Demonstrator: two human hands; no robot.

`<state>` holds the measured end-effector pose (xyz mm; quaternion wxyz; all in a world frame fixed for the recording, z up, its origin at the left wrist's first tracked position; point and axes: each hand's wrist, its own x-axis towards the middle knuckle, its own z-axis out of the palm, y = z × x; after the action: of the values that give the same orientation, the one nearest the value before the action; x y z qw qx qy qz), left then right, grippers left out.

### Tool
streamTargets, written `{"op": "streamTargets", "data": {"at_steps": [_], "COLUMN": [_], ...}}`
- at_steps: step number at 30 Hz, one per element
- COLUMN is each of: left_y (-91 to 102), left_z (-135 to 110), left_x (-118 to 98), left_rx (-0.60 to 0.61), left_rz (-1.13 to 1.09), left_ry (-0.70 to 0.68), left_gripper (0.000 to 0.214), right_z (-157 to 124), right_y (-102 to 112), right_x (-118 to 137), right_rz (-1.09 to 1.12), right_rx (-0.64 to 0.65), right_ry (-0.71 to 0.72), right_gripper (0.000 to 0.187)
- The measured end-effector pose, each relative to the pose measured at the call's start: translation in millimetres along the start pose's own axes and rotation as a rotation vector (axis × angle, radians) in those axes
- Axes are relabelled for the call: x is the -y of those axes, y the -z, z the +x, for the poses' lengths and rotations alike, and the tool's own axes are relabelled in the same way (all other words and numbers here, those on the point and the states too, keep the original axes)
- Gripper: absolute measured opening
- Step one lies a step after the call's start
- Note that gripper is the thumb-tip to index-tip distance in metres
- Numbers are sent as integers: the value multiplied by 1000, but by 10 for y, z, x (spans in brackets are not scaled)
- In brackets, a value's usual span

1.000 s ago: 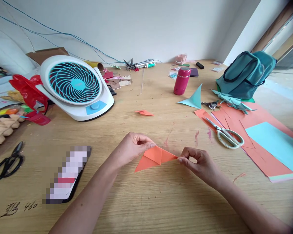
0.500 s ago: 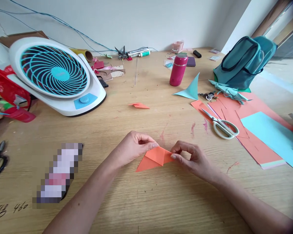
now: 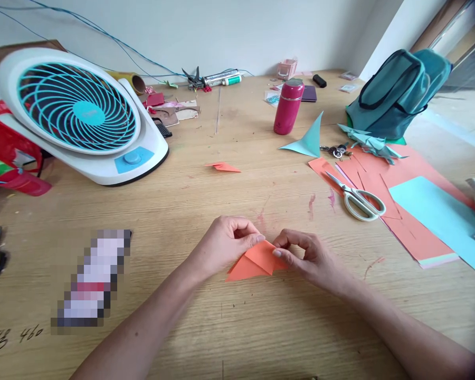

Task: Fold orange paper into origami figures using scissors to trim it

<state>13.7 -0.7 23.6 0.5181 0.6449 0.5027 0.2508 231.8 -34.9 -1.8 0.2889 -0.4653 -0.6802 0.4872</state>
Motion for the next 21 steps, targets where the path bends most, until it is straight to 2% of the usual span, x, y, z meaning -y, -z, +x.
{"op": "streamTargets", "data": {"at_steps": [6,12,21], "left_y": [-38,-45,-103], "left_z": [18,-7,-1], "left_x": [37,-20,26], "left_rx": [33,-29,90], "left_rz": [-48,88,98], "left_ry": [7,-83,-85], "left_gripper": [21,20,17], "right_z": [12,6,1], "right_y": [-33,-68,-141], "right_x": [-44,-30,-135], "right_rz": [43,94,141], "right_rx": [-58,-26,25], "right_ry": [-29,-20,-11], "right_gripper": [41,41,35]}}
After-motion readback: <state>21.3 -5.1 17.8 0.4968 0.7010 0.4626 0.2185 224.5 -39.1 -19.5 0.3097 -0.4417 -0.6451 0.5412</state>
